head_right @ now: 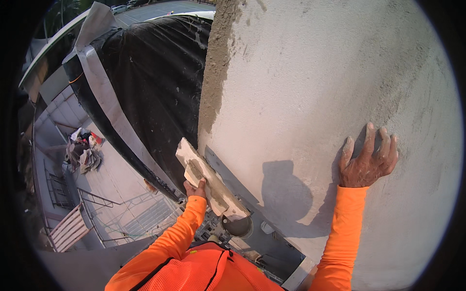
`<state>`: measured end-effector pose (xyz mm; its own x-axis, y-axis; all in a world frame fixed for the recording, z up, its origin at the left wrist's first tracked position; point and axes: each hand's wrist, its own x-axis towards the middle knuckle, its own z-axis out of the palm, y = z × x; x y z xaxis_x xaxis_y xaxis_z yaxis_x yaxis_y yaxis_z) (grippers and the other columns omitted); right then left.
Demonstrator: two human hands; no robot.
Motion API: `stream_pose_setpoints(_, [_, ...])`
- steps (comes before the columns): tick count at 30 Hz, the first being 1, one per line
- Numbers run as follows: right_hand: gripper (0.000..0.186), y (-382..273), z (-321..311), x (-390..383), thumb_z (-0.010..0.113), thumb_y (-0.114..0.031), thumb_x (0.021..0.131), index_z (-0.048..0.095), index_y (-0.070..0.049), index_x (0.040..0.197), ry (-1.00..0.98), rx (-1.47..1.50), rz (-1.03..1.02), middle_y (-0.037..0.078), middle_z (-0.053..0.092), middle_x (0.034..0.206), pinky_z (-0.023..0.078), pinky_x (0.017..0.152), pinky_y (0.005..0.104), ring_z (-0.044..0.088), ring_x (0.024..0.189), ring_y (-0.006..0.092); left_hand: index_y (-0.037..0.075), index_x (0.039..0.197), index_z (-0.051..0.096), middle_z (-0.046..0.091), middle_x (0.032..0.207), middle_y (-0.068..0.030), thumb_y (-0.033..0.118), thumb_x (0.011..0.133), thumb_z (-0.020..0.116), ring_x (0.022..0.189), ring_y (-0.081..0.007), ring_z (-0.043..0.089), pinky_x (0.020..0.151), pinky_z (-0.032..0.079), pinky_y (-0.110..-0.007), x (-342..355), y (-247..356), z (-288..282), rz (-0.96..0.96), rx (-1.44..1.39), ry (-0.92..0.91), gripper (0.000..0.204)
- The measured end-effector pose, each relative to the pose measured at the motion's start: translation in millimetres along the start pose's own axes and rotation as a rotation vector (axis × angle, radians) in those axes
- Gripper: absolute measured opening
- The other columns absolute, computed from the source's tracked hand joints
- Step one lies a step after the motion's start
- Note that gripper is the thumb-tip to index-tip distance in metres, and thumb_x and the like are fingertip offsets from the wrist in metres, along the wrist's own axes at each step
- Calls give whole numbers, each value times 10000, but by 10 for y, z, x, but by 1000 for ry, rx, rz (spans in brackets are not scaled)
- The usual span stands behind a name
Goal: The person scoops wet cement from a bucket with a trowel and applies it to a vertical wall, then smooths the surface with a larger trowel. The person repeats this cycle of scooping, applying, and smoothing across the wall surface.
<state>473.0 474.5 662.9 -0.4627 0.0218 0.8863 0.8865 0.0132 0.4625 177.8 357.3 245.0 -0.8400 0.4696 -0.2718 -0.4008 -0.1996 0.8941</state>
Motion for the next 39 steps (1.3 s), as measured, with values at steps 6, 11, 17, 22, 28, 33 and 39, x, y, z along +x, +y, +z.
stream_pose_setpoints(6, [522,-6,-45,12,559,-485,983,575,-236,1441,-32,-22,-11,50,471,1478,216,1222,494,342,1479,289,-46,1399,422,632,1256,-176,210,988,698,1092,-203,635,910,513,-301,49,1590,973,550,39,-333,557])
stream_pose_setpoints(11, [486,-35,-68,44,549,-443,987,593,-229,1421,-13,-17,-7,61,490,1461,232,1217,501,368,1463,312,-49,1394,441,666,1200,-179,266,974,720,1058,-222,664,928,527,-332,373,2993,1613,894,18,-204,595])
stream_pose_setpoints(17, [498,-45,-81,53,576,-415,966,586,-226,1427,-18,-9,6,73,477,1477,231,1219,506,373,1463,315,-43,1268,468,661,1177,-225,282,901,771,1034,-294,694,928,539,-370,161,4270,2253,985,-87,-171,576])
stream_pose_setpoints(22, [527,-33,-75,31,592,-407,960,561,-221,1451,-22,-40,-17,71,466,1495,225,1221,518,359,1477,322,-55,1315,377,560,1295,-315,229,890,704,1210,-464,594,1030,480,-533,-620,5016,3113,1139,73,-31,606])
stream_pose_setpoints(28, [548,-45,-75,35,600,-414,960,548,-214,1467,-17,-28,-8,74,455,1505,223,1220,530,353,1481,329,-54,1353,346,529,1338,-303,226,895,698,1242,-457,569,1052,468,-524,-626,5326,3349,848,138,-127,642])
stream_pose_setpoints(33, [541,-60,-86,38,595,-407,961,558,-202,1460,-33,-41,-7,81,474,1483,242,1211,524,355,1477,336,-53,1386,321,503,1373,-293,223,900,693,1269,-452,547,1070,459,-518,-251,5387,3362,583,119,-198,672])
stream_pose_setpoints(39, [510,-84,-70,60,584,-387,959,596,-174,1422,-7,-53,-37,97,487,1463,264,1194,502,373,1457,338,-52,1424,290,472,1415,-281,220,905,687,1301,-446,521,1092,448,-510,-37,5186,3222,397,124,-221,708])
